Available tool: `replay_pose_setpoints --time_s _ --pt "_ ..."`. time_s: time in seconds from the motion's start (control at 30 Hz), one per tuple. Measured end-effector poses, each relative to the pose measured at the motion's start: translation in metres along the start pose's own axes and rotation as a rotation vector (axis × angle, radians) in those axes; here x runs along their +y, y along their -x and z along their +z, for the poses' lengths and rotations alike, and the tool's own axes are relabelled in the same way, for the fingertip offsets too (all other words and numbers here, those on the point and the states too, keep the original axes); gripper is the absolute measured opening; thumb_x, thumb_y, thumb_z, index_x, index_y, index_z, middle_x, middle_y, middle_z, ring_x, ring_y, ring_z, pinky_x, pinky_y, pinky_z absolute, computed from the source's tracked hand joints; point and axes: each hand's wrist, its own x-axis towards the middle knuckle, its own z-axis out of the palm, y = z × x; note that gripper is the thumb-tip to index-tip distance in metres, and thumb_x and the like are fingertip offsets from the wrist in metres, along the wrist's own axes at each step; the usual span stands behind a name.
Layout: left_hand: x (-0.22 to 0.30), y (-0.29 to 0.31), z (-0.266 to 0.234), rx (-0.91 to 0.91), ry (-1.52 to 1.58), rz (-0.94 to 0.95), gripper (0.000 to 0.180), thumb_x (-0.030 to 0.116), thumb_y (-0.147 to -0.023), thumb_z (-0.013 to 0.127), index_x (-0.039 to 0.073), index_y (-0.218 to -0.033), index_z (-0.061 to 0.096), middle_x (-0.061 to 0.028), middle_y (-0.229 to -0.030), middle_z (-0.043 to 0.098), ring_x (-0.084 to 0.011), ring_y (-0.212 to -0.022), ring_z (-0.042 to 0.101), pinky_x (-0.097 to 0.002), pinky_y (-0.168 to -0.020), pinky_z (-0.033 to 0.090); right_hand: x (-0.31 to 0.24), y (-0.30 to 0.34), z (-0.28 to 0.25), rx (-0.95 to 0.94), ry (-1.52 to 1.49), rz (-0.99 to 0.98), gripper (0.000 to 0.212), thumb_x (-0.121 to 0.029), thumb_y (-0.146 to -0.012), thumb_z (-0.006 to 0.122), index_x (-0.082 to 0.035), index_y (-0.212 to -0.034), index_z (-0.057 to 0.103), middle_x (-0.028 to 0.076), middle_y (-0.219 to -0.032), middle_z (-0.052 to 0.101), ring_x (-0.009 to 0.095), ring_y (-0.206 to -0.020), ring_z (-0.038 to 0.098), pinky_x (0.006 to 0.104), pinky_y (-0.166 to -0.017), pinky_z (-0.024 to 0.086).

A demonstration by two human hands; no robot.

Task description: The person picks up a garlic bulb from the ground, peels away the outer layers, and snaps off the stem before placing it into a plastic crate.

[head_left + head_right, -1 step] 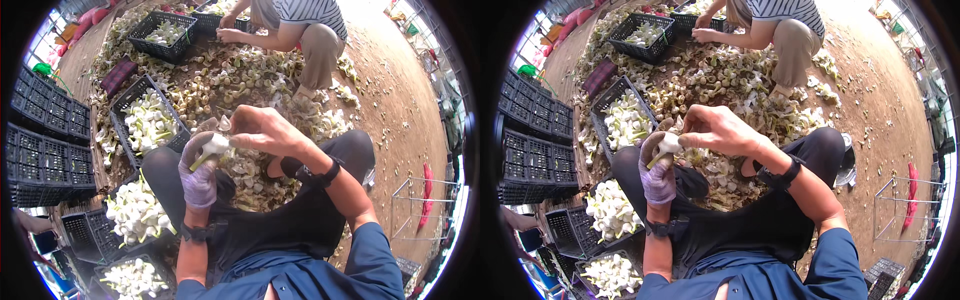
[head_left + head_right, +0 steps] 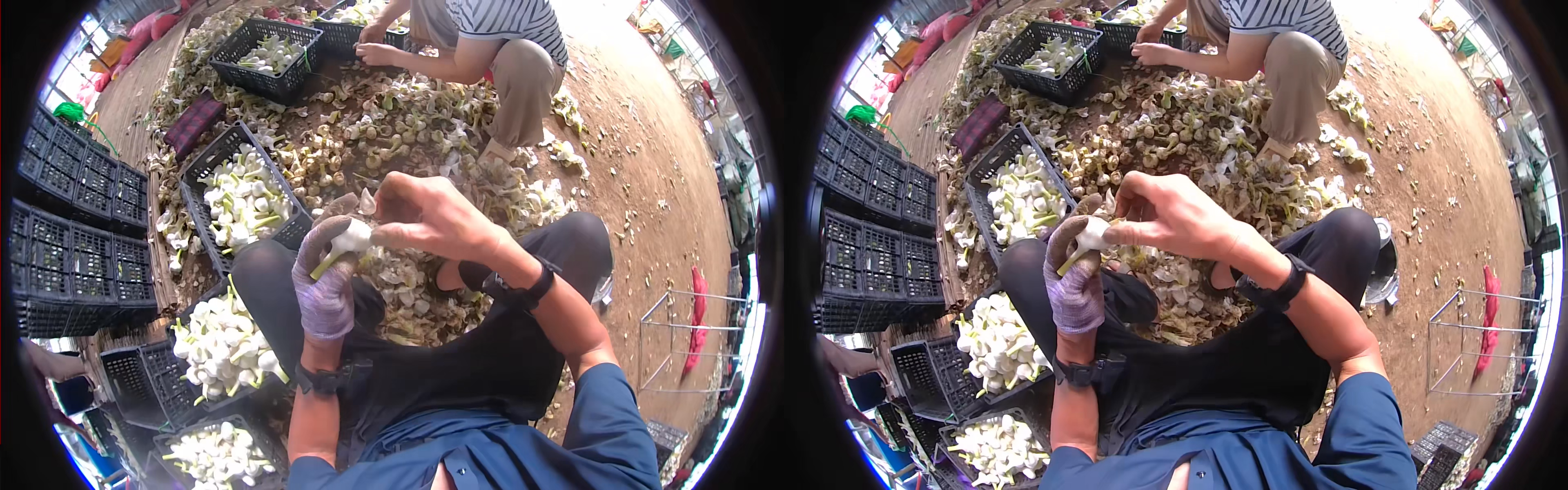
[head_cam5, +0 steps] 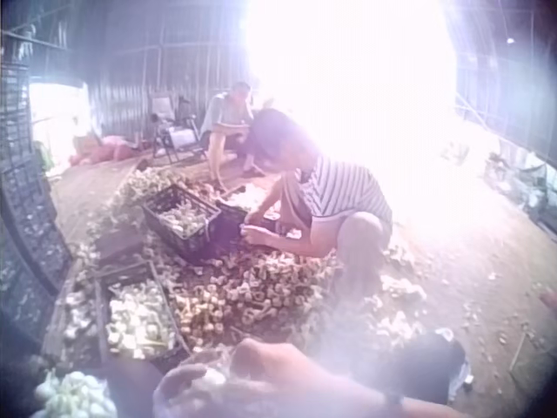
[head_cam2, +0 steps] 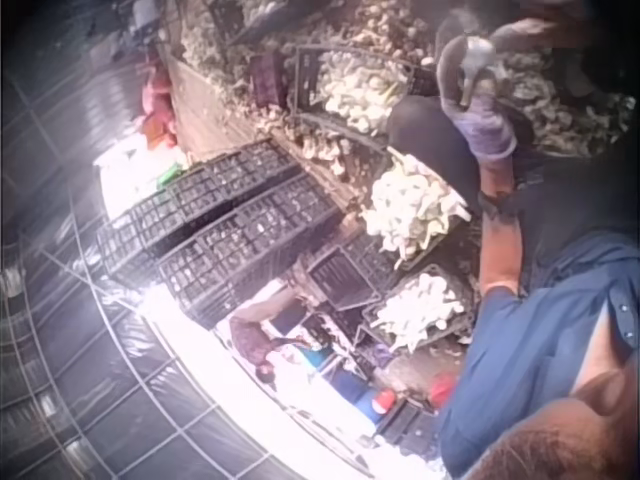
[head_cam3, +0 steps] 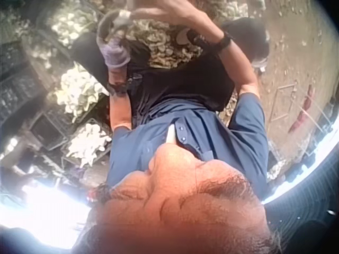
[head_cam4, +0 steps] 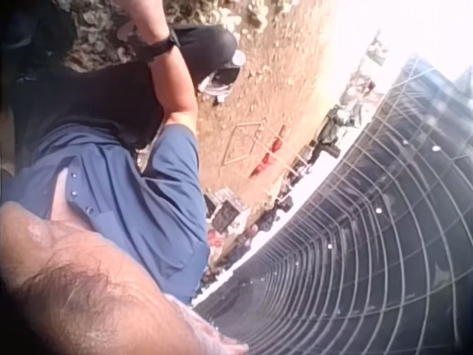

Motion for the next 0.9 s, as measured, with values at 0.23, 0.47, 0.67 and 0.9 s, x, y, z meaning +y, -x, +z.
replay_pose_setpoints --time_s 0.23,0.47,0.67,0.9 --pt "0.002 0.002 -0.003 -0.010 0.126 -0.008 0.054 0.002 -0.092 0.061 0.002 -0.145 0.051 -0.0152 -0.141 0.059 -0.0210 -0.125 0.059 -0.0313 -0.100 0.053 -0.010 -0.008 0.023 0.049 0.288 -0.269 0.031 -0.033 -0.095 0.072 -0.005 -0.098 0.060 0.014 -0.089 0.063 0.037 -0.078 0.066 0.0434 -0.065 0.052" --pt "0.006 0.002 -0.013 0.050 0.480 -0.114 0.066 0.004 -0.080 0.066 0.001 -0.144 0.053 -0.0182 -0.142 0.059 -0.0275 -0.128 0.059 -0.0372 -0.107 0.050 -0.026 -0.020 0.032 0.275 0.032 0.056 0.019 -0.016 -0.098 0.067 0.001 -0.094 0.062 0.017 -0.074 0.061 0.030 -0.063 0.060 0.0399 -0.062 0.050" --pt "0.020 0.003 -0.006 0.038 0.287 0.087 0.059 0.003 -0.085 0.060 0.002 -0.143 0.057 -0.0184 -0.144 0.059 -0.0274 -0.134 0.055 -0.0383 -0.111 0.046 -0.042 -0.006 0.030 0.120 0.146 -0.004 0.023 -0.023 -0.094 0.073 -0.001 -0.101 0.067 0.014 -0.078 0.066 0.026 -0.072 0.068 0.0385 -0.069 0.054" --pt "0.029 0.010 -0.015 0.084 -0.194 0.223 0.057 -0.011 -0.081 0.049 0.001 -0.134 0.065 -0.0148 -0.137 0.065 -0.0266 -0.132 0.057 -0.0389 -0.112 0.043 -0.078 -0.004 0.051 0.081 0.291 0.027 0.023 -0.019 -0.088 0.076 -0.001 -0.091 0.063 0.016 -0.080 0.067 0.037 -0.074 0.067 0.0442 -0.068 0.053"
